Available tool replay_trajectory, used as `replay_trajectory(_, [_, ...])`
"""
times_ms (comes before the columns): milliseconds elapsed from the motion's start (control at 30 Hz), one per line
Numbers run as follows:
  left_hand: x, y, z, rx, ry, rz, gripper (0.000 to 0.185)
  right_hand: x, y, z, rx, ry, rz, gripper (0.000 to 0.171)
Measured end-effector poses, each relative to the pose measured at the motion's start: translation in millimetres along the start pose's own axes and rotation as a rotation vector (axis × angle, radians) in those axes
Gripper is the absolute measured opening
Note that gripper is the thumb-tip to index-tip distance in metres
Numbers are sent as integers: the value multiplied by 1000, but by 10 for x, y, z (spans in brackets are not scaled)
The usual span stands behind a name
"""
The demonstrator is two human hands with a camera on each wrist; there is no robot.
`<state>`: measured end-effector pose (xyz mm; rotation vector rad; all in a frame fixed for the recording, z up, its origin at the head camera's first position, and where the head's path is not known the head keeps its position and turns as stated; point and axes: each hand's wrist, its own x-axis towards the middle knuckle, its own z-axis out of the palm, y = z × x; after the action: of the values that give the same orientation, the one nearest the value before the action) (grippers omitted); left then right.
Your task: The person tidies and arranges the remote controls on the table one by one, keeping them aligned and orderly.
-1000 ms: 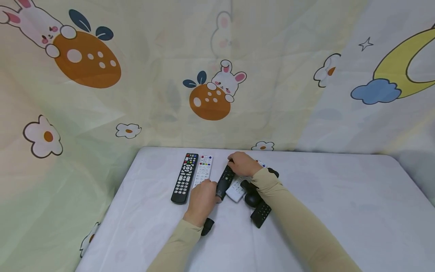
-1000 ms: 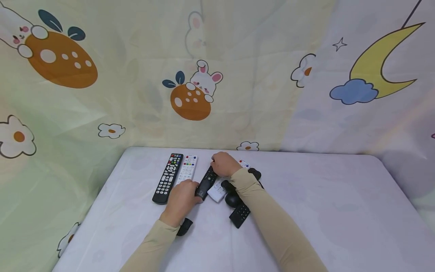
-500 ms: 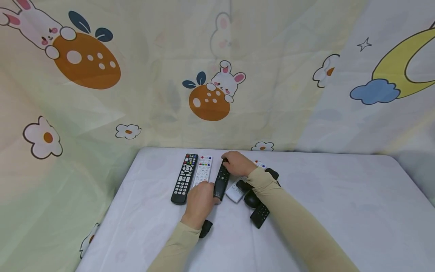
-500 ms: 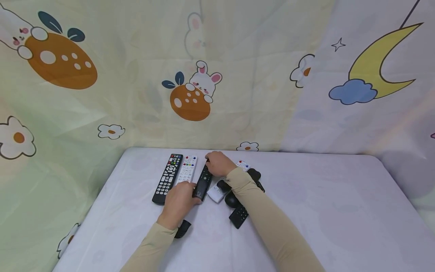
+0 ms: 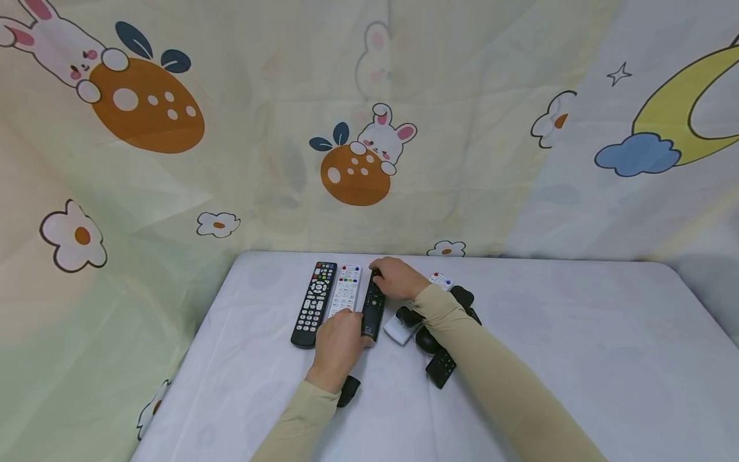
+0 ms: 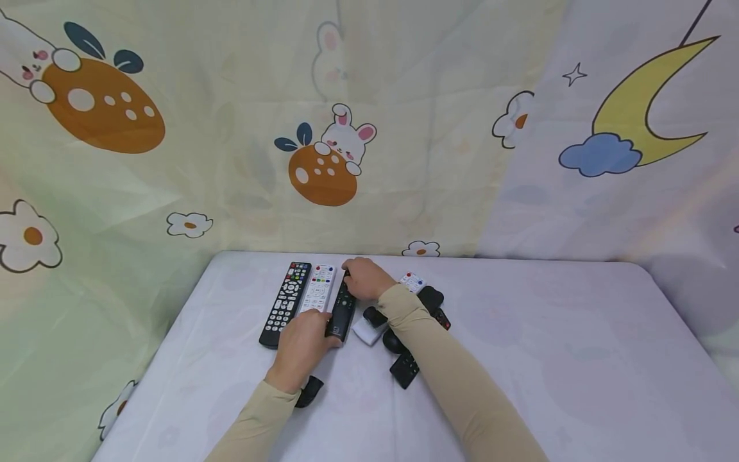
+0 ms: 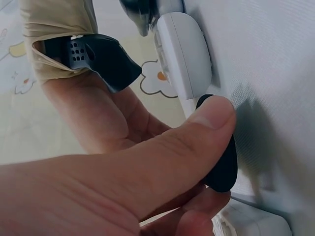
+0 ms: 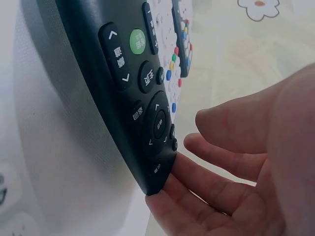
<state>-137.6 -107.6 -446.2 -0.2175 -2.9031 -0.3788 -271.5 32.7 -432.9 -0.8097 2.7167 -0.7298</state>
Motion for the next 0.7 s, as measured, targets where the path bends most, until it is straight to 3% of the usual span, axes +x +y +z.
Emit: replay_trajectory(700, [-1, 5, 10, -2, 11, 7, 39, 117, -10, 126, 8, 4, -6, 37])
